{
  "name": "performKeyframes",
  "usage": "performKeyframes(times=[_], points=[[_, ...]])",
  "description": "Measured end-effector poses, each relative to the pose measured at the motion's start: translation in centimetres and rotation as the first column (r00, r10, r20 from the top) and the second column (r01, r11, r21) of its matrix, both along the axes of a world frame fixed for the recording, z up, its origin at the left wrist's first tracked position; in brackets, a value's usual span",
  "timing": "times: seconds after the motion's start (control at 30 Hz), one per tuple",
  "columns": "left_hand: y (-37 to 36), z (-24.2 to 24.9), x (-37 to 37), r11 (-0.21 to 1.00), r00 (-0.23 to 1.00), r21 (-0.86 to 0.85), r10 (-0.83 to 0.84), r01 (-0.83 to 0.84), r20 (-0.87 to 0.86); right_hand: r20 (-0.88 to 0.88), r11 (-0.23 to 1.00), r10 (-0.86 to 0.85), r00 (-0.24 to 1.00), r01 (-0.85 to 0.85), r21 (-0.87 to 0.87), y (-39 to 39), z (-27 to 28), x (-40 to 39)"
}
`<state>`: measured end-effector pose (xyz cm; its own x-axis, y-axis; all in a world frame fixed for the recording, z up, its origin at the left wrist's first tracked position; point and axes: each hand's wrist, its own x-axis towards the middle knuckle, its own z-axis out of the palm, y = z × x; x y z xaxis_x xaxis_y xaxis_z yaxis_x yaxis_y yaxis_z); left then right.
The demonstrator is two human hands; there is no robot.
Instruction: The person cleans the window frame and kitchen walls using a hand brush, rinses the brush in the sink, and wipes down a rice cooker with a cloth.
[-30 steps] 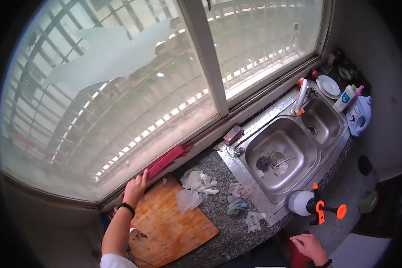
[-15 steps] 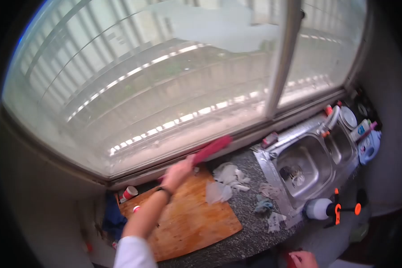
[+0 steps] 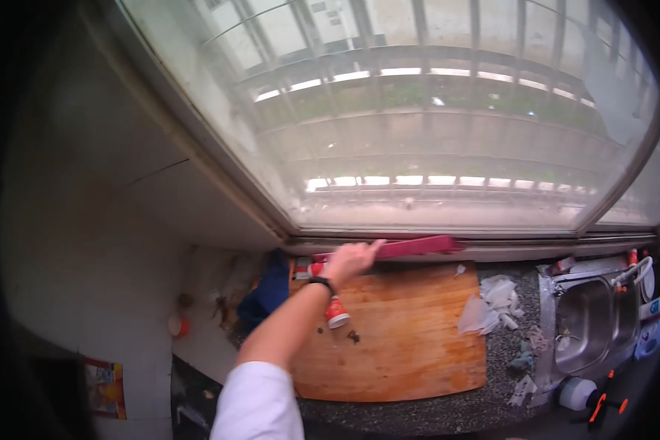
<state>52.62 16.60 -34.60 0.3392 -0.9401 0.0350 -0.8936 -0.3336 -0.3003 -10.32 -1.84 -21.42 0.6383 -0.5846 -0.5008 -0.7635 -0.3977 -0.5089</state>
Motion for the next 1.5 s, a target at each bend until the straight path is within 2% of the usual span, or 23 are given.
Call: performKeyframes(times=[0.03, 0.17, 0.2, 0.27, 0.37, 0.5, 0.67, 0.77, 0.8, 0.87, 0.93, 0.97, 1.0, 1.03, 1.07, 1.1, 1.17, 1.2, 1.27, 1.33, 1.4, 1.47, 1.5], points=[[5.6, 0.3, 1.8, 0.998, 0.998, -0.002, 0.058, -0.058, 0.015, 0.028, 1.000, 0.024, 0.999, -0.024, 0.014, 0.0, -0.1, 1.6], [25.3, 2.3, 5.4, 0.923, 0.919, 0.191, 0.274, -0.334, 0.283, 0.064, 0.981, 0.196, 0.979, -0.196, -0.008, 0.1, -0.5, 6.8], [27.8, 3.0, 5.2, 0.916, 0.909, 0.189, 0.288, -0.353, 0.302, 0.084, 0.977, 0.212, 0.974, -0.212, -0.006, 0.5, -0.4, 8.3], [31.7, 4.6, 3.9, 0.819, 0.826, 0.181, 0.488, -0.545, 0.281, 0.120, 0.970, 0.237, 0.964, -0.241, 0.019, 1.4, 0.0, 10.3], [32.5, 5.1, 0.2, 0.818, 0.813, 0.056, 0.559, -0.573, 0.162, 0.160, 0.954, 0.296, 0.942, -0.301, 0.010, 2.3, -0.6, 11.3], [28.0, 5.6, -7.2, 0.740, 0.750, -0.132, 0.635, -0.659, -0.184, 0.162, 0.954, 0.294, 0.942, -0.298, 0.001, 2.1, 0.9, 11.2], [20.6, 5.3, -14.8, 0.681, 0.679, -0.248, 0.487, -0.689, -0.549, 0.159, 0.967, 0.252, 0.954, -0.244, -0.070, -0.7, 1.7, 6.6], [15.3, 5.6, -20.1, 0.720, 0.602, -0.105, 0.481, -0.686, -0.637, 0.278, 0.978, 0.167, 0.946, -0.123, -0.168, -2.4, 1.9, 2.9], [13.9, 5.6, -22.2, 0.732, 0.597, -0.088, 0.474, -0.676, -0.647, 0.260, 0.981, 0.150, 0.954, -0.110, -0.161, -2.8, 1.7, 1.3], [9.5, 5.4, -26.1, 0.708, 0.475, -0.156, 0.279, -0.689, -0.834, 0.251, 0.997, 0.078, 0.965, -0.069, -0.045, -4.4, 1.1, -1.3], [5.4, 6.1, -30.1, 0.721, 0.480, -0.223, 0.171, -0.656, -0.860, 0.238, 0.998, 0.064, 0.969, -0.063, -0.008, -6.3, 0.0, -4.5], [3.7, 6.1, -32.1, 0.703, 0.317, -0.135, 0.134, -0.698, -0.939, 0.425, 0.977, 0.185, 0.886, -0.118, -0.179, -7.4, -1.8, -6.5], [1.9, 6.2, -34.2, 0.688, 0.140, -0.031, 0.103, -0.725, -0.985, 0.257, 0.999, -0.033, 0.966, 0.032, 0.009, -8.2, -3.3, -8.8], [-0.1, 6.4, -36.5, 0.674, 0.038, -0.006, 0.033, -0.739, -0.999, 0.255, 0.999, -0.040, 0.966, 0.035, 0.026, -9.3, -3.4, -10.5], [-2.0, 6.3, -38.7, 0.695, 0.023, 0.013, 0.044, -0.719, -0.999, 0.252, 0.998, -0.047, 0.967, 0.037, 0.046, -10.6, -3.7, -12.4], [-3.8, 6.2, -40.7, 0.679, -0.065, 0.039, -0.013, -0.733, -0.998, 0.239, 0.996, -0.081, 0.968, 0.069, 0.057, -12.0, -5.2, -15.3], [-7.5, 5.9, -44.3, 0.672, -0.212, 0.119, -0.059, -0.731, -0.975, 0.113, 0.993, -0.011, 0.993, -0.002, 0.114, -14.9, -8.8, -21.7], [-9.4, 6.0, -45.9, 0.697, -0.231, 0.134, -0.048, -0.705, -0.972, 0.096, 0.993, -0.046, 0.994, 0.035, 0.117, -15.9, -9.6, -24.5], [-12.9, 6.3, -48.7, 0.724, -0.282, 0.122, -0.104, -0.678, -0.954, -0.061, 0.996, 0.006, 0.998, 0.000, 0.085, -18.1, -9.9, -29.6], [-16.1, 6.5, -51.1, 0.756, -0.361, 0.141, -0.132, -0.639, -0.923, -0.117, 0.996, -0.056, 0.992, 0.063, 0.058, -20.2, -9.7, -34.1], [-18.8, 6.5, -52.8, 0.805, -0.449, 0.173, -0.126, -0.568, -0.884, -0.084, 0.974, -0.224, 0.971, 0.219, -0.063, -21.9, -11.0, -38.5], [-21.8, 6.7, -54.0, 0.858, -0.474, 0.186, -0.074, -0.478, -0.877, -0.066, 0.955, -0.283, 0.957, 0.274, -0.117, -24.0, -10.2, -41.1], [-23.3, 6.5, -54.3, 0.884, -0.588, 0.195, -0.106, -0.425, -0.802, -0.031, 0.935, -0.327, 0.944, 0.319, -0.153, -25.1, -9.7, -41.8]])
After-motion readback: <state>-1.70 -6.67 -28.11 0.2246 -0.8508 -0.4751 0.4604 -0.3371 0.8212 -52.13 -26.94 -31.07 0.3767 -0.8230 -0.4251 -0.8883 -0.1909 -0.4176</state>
